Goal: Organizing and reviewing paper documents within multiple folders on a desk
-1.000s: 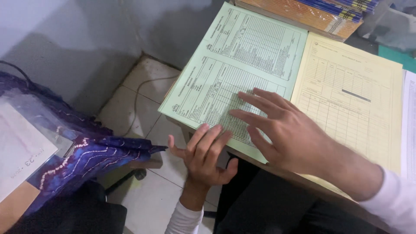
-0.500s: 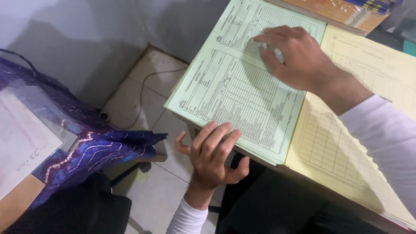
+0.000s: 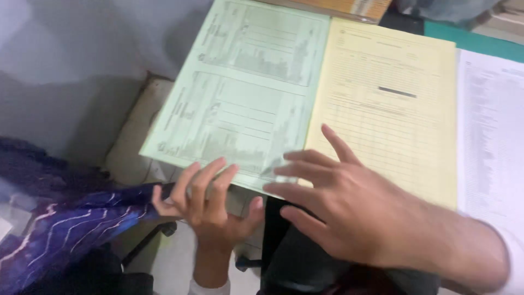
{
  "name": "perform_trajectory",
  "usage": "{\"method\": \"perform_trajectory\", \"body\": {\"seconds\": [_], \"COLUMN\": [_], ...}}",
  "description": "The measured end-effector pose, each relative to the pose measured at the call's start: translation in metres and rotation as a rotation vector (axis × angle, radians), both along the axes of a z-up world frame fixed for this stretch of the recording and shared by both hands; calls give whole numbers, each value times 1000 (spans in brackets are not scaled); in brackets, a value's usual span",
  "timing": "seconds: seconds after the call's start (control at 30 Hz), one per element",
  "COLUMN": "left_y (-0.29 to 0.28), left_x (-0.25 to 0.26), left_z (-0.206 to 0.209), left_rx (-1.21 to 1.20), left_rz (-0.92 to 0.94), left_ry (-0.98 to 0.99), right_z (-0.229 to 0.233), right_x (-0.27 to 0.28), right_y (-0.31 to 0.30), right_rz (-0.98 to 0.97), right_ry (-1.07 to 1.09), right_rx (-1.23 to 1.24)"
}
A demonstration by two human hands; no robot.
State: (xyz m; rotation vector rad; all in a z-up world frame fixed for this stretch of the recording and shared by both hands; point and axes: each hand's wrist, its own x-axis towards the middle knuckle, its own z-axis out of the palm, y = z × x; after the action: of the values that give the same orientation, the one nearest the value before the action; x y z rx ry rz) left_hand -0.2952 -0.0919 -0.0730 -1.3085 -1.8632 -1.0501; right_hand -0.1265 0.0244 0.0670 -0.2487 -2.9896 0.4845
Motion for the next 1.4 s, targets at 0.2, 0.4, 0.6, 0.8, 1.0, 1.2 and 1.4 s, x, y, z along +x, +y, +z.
{"method": "perform_trajectory", "body": {"seconds": [0.2, 0.4, 0.6, 0.8, 1.0, 1.2, 1.4], "left_y": [-1, 24, 57, 80, 90, 89, 89], "left_x": [-2, 54, 168, 222, 236, 240, 241], "left_z": [52, 78, 98, 90, 80, 71, 72], "left_rx": [-211, -230, -346, -355, -365, -335, -356], "left_rz": [-174, -330, -851, -962, -921, -920, -897], "left_ry": [-57, 49, 136, 200, 211, 193, 203], "right_z": [21, 8, -54, -58, -56, -54, -57], "right_x": [133, 261, 369, 390, 385, 387, 391], "right_y": [-15, -32, -44, -45, -40, -39, -38], "right_rz": [-271, -946, -1336, -1409, -1435, -1486, -1480], "right_ry": [94, 223, 336, 314, 274, 300, 351], "right_rx": [168, 115, 357, 408, 336, 274, 319]}}
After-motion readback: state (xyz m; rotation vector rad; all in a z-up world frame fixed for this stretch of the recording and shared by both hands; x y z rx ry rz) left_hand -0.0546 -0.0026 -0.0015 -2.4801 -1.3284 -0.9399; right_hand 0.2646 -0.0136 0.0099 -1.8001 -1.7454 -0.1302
